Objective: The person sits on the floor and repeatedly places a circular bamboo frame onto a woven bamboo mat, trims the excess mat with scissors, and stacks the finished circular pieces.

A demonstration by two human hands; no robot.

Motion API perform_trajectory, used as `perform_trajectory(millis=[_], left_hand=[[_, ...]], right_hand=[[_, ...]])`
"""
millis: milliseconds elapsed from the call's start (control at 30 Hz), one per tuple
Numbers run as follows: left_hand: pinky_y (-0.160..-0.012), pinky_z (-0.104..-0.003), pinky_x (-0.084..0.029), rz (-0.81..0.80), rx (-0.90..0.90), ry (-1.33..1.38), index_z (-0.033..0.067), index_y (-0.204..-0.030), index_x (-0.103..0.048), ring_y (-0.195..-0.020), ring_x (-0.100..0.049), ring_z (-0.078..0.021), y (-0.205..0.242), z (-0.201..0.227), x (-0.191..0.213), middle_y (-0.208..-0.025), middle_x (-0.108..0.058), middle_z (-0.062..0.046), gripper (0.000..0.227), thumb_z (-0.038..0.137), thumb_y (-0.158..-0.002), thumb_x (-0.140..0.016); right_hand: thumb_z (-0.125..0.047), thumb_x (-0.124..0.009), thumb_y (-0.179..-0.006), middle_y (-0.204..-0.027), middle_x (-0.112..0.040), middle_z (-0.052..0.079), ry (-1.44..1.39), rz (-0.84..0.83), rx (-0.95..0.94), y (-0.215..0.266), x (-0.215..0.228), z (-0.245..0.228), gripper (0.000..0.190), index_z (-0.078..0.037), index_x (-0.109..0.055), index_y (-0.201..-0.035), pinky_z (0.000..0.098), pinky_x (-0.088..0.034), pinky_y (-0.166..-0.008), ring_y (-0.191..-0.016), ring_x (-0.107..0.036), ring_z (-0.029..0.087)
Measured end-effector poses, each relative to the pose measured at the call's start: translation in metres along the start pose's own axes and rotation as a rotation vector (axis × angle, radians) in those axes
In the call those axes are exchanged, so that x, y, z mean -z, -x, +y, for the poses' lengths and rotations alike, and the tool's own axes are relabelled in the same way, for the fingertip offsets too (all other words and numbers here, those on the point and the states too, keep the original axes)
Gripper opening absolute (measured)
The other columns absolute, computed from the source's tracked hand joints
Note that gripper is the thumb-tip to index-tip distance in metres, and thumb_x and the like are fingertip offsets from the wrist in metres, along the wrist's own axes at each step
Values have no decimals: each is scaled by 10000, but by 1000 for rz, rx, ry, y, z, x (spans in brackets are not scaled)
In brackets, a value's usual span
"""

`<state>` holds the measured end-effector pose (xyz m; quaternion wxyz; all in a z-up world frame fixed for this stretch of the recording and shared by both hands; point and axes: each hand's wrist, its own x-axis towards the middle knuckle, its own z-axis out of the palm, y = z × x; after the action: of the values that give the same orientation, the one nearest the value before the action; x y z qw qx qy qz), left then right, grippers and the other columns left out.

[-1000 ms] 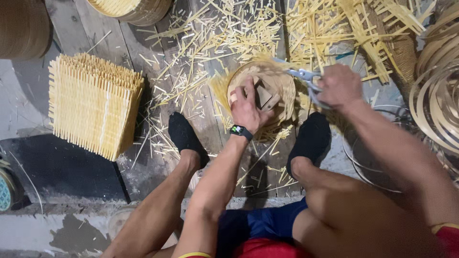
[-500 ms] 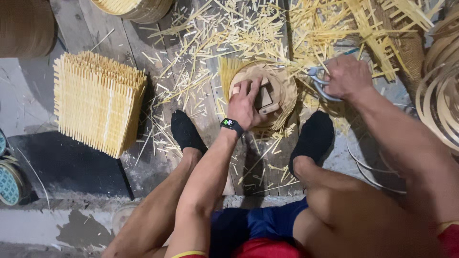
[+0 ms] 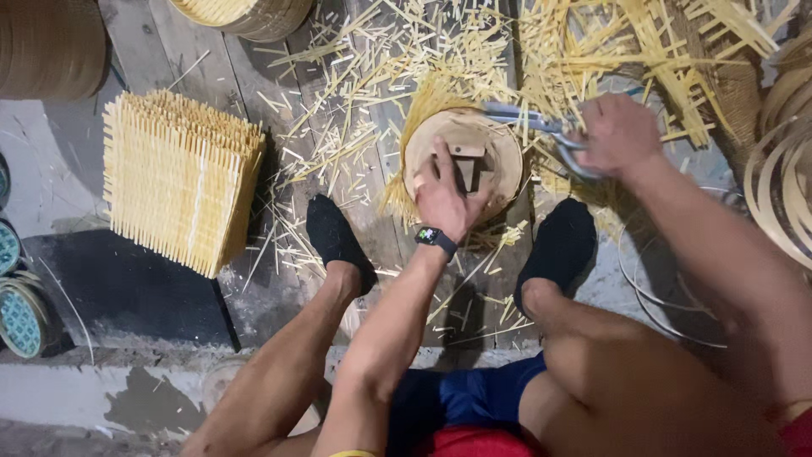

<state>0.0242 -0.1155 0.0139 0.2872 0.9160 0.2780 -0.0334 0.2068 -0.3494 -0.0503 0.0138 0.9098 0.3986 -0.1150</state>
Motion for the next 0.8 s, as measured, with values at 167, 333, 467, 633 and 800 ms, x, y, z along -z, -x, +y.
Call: perform_trajectory(millis=[167, 333, 467, 633, 800], left_hand=[[-985, -551, -496, -89, -161, -49, 117, -1638, -140, -1220, -546, -499, 2, -8, 4, -1445, -447, -327, 1191, 338, -699, -839], [-1045, -580, -424, -113, -287, -142, 164, -1617, -159, -1210, -555, -459, -8, -13, 17, -1416, -497, -250, 1207, 274, -636, -854], [-1078, -553, -405, -277, -286, -172, 184, -1648, -167, -1248, -529, -439, -15, -14, 20, -1431, -493, -235, 1185, 269, -679, -843], [-1107, -551, -336, -244, -449, -158, 210, -1605, -200, -1270, -506, -412, -17, -17, 34, -1413, -500, -202, 1211, 253, -606, -883], [-1118, -530, -331, -321, -493, -179, 269, -1628, -199, -1310, -508, -390, -23, -19, 36, -1465, -503, -152, 1214, 200, -628, -883]], right_hand=[[-420, -646, -778, -897, -625, 134, 56, -20, -64, -11, -6, -24, 438, -28, -669, -971, 400, -558, -733, -845, -617, 259], [-356, -608, -990, -961, -619, 158, -28, -76, -17, 3, -6, 1, 353, -11, -650, -1049, 412, -562, -766, -927, -614, 262], [-453, -647, -881, -846, -625, 159, 104, -72, -70, -15, 4, -23, 453, -7, -672, -959, 412, -579, -684, -799, -626, 270], [-353, -639, -1037, -944, -653, 156, -101, -247, -81, -11, -12, -12, 337, -20, -686, -1064, 433, -581, -866, -919, -646, 249], [-428, -673, -987, -902, -620, 154, -89, -190, -73, -10, -8, -5, 414, -35, -683, -1114, 424, -565, -745, -876, -622, 274]])
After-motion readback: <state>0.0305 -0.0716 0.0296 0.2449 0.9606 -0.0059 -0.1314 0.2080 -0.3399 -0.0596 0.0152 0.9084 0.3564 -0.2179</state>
